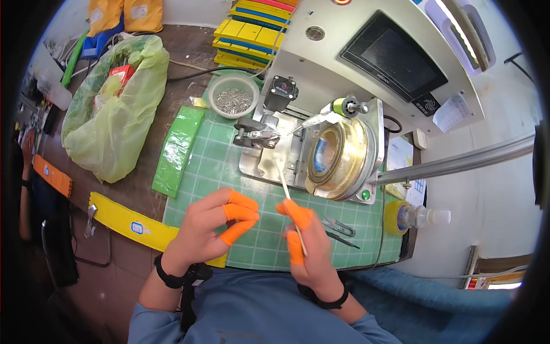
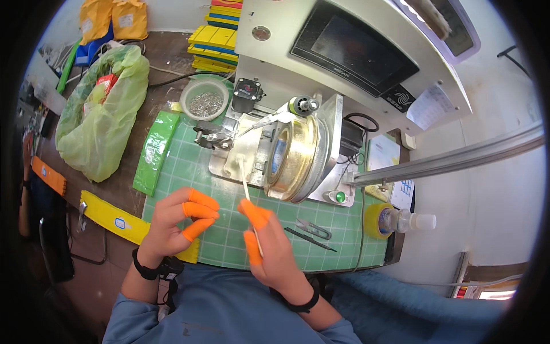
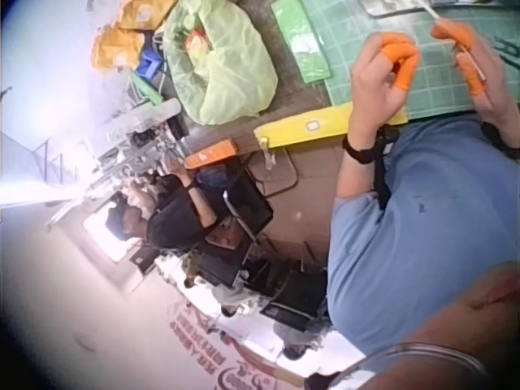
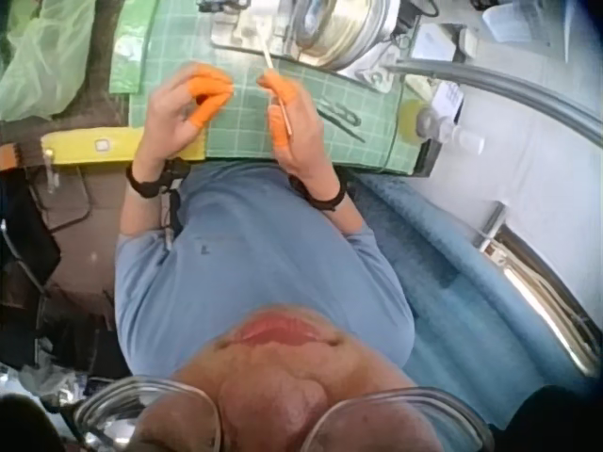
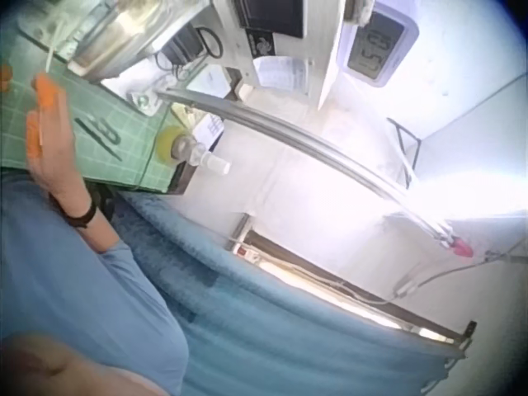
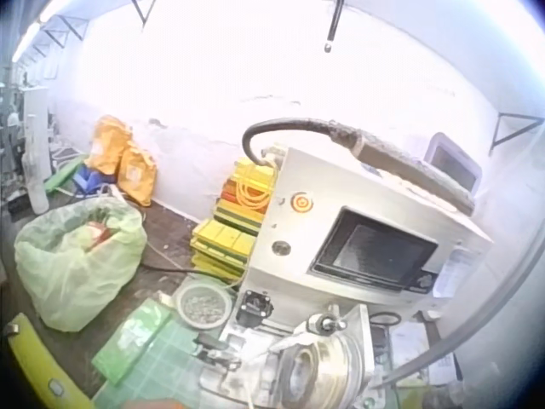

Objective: Assembling small metal components and wires using an automated winding machine, adhesive, and tweezers at a factory workstation.

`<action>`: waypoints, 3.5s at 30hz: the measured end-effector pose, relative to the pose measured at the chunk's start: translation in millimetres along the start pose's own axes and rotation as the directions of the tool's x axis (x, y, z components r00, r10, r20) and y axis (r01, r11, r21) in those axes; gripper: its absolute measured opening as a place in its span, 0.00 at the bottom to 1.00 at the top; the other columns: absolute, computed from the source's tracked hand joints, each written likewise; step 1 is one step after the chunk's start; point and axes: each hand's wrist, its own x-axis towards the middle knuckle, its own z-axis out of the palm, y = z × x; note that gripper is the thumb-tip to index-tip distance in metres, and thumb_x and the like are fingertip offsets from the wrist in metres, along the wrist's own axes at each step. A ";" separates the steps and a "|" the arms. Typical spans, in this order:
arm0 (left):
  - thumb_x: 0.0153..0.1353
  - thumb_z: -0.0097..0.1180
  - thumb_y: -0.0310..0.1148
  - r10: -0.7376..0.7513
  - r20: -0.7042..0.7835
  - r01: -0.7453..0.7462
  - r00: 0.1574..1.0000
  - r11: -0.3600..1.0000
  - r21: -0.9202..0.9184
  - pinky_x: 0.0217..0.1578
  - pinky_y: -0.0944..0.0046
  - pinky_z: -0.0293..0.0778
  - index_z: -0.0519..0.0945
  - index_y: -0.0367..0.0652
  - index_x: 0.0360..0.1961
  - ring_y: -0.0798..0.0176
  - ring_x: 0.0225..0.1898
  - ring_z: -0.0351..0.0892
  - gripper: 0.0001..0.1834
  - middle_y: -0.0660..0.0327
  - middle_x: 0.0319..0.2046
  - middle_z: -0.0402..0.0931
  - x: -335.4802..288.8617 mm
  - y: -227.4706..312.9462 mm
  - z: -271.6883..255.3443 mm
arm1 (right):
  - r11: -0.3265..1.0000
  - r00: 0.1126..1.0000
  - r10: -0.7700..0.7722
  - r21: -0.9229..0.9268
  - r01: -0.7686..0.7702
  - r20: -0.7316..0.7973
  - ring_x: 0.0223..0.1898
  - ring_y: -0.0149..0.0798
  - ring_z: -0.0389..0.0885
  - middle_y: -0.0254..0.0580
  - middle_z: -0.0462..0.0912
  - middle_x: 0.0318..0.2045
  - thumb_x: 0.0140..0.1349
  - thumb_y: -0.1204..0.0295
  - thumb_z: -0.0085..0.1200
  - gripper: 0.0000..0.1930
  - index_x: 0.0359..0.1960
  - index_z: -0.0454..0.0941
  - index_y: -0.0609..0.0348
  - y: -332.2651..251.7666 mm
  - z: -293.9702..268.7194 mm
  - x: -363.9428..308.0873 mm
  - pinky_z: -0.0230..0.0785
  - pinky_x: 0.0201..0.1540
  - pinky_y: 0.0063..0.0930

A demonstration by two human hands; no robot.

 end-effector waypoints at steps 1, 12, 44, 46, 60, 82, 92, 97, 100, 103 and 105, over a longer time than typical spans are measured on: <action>0.58 0.70 0.21 -0.025 0.038 0.026 0.999 1.000 -0.018 0.31 0.66 0.77 0.87 0.39 0.40 0.61 0.35 0.82 0.09 0.57 0.41 0.85 0.0 0.7 -0.3 | 0.999 0.999 -0.001 0.043 0.003 -0.036 0.39 0.48 0.81 0.61 0.79 0.57 0.72 0.79 0.51 0.24 0.68 0.68 0.72 -3.7 -3.2 -7.9 0.78 0.44 0.34; 0.58 0.70 0.20 -0.020 0.008 0.020 1.000 0.999 -0.031 0.28 0.67 0.75 0.87 0.40 0.40 0.63 0.33 0.81 0.09 0.59 0.41 0.85 -2.5 -2.6 0.6 | 0.980 0.970 -0.198 -0.049 0.193 -0.142 0.35 0.39 0.78 0.58 0.84 0.54 0.72 0.79 0.49 0.19 0.63 0.75 0.73 -8.3 -15.7 11.4 0.76 0.36 0.27; 0.64 0.67 0.24 0.340 -0.179 -0.375 0.923 0.898 -0.230 0.48 0.61 0.78 0.84 0.41 0.41 0.61 0.45 0.86 0.06 0.59 0.42 0.85 27.6 24.3 -30.8 | 0.873 0.837 0.470 0.010 -0.487 -0.278 0.67 0.44 0.74 0.53 0.75 0.67 0.78 0.69 0.50 0.25 0.73 0.68 0.62 64.3 -154.4 -89.6 0.69 0.66 0.38; 0.65 0.67 0.26 0.348 -0.229 -0.403 0.909 0.873 -0.275 0.50 0.61 0.77 0.84 0.41 0.42 0.63 0.47 0.86 0.06 0.59 0.42 0.85 49.5 22.8 -42.4 | 0.783 0.788 0.581 -0.125 -0.609 -0.201 0.49 0.36 0.83 0.48 0.85 0.51 0.77 0.68 0.51 0.17 0.61 0.79 0.63 69.1 -188.0 -108.6 0.75 0.52 0.28; 0.65 0.67 0.30 0.184 -0.241 -0.196 0.953 0.980 -0.028 0.38 0.66 0.72 0.84 0.42 0.40 0.67 0.38 0.79 0.06 0.65 0.36 0.80 96.2 -48.3 -39.1 | 0.811 0.788 0.313 -0.282 -0.512 -0.531 0.33 0.29 0.80 0.38 0.84 0.34 0.74 0.75 0.55 0.06 0.46 0.79 0.67 157.3 -134.4 -180.9 0.72 0.38 0.24; 0.71 0.59 0.27 0.092 -0.156 -0.110 0.983 0.988 -0.108 0.57 0.63 0.69 0.84 0.34 0.47 0.67 0.43 0.78 0.09 0.61 0.44 0.82 86.8 -85.3 -57.8 | 0.858 0.598 0.411 0.071 -0.508 -0.689 0.29 0.24 0.82 0.37 0.85 0.26 0.70 0.75 0.61 0.07 0.35 0.81 0.67 164.0 -122.5 -170.0 0.74 0.32 0.22; 0.71 0.59 0.29 0.023 -0.177 -0.072 0.984 0.959 -0.274 0.48 0.65 0.69 0.82 0.36 0.46 0.66 0.44 0.74 0.08 0.59 0.48 0.79 84.4 -86.1 -49.0 | 0.843 0.530 0.465 0.170 -0.511 -0.709 0.27 0.24 0.84 0.36 0.86 0.25 0.68 0.77 0.61 0.05 0.37 0.84 0.67 154.4 -122.7 -179.0 0.73 0.32 0.21; 0.71 0.59 0.28 0.099 -0.142 -0.134 0.985 0.957 -0.257 0.47 0.66 0.70 0.83 0.36 0.46 0.66 0.43 0.75 0.08 0.58 0.48 0.80 85.1 -83.3 -52.2 | 0.862 0.512 0.466 0.240 -0.445 -0.722 0.29 0.27 0.86 0.37 0.87 0.28 0.70 0.78 0.59 0.05 0.37 0.84 0.69 159.1 -119.5 -177.6 0.77 0.34 0.23; 0.71 0.59 0.28 0.104 -0.150 -0.141 0.983 0.954 -0.265 0.48 0.66 0.70 0.83 0.36 0.46 0.66 0.43 0.75 0.07 0.58 0.48 0.80 90.7 -84.2 -48.7 | 0.861 0.491 0.469 0.254 -0.441 -0.735 0.29 0.27 0.85 0.37 0.86 0.28 0.71 0.77 0.59 0.06 0.36 0.83 0.69 158.2 -126.6 -172.5 0.79 0.35 0.23; 0.70 0.60 0.28 0.121 -0.185 -0.169 0.975 0.946 -0.275 0.48 0.65 0.70 0.83 0.37 0.44 0.66 0.43 0.76 0.07 0.58 0.47 0.81 85.9 -77.2 -47.7 | 0.893 0.522 0.432 0.271 -0.358 -0.735 0.28 0.26 0.83 0.38 0.85 0.27 0.71 0.76 0.59 0.07 0.36 0.82 0.69 159.8 -125.1 -172.4 0.79 0.35 0.24; 0.70 0.61 0.28 0.063 -0.167 -0.112 0.984 0.946 -0.303 0.48 0.65 0.70 0.83 0.36 0.44 0.65 0.43 0.76 0.06 0.58 0.46 0.82 85.8 -83.2 -49.9 | 0.838 0.474 0.533 0.358 -0.413 -0.701 0.28 0.27 0.82 0.38 0.84 0.27 0.72 0.76 0.59 0.07 0.35 0.82 0.69 164.8 -124.4 -173.0 0.80 0.35 0.25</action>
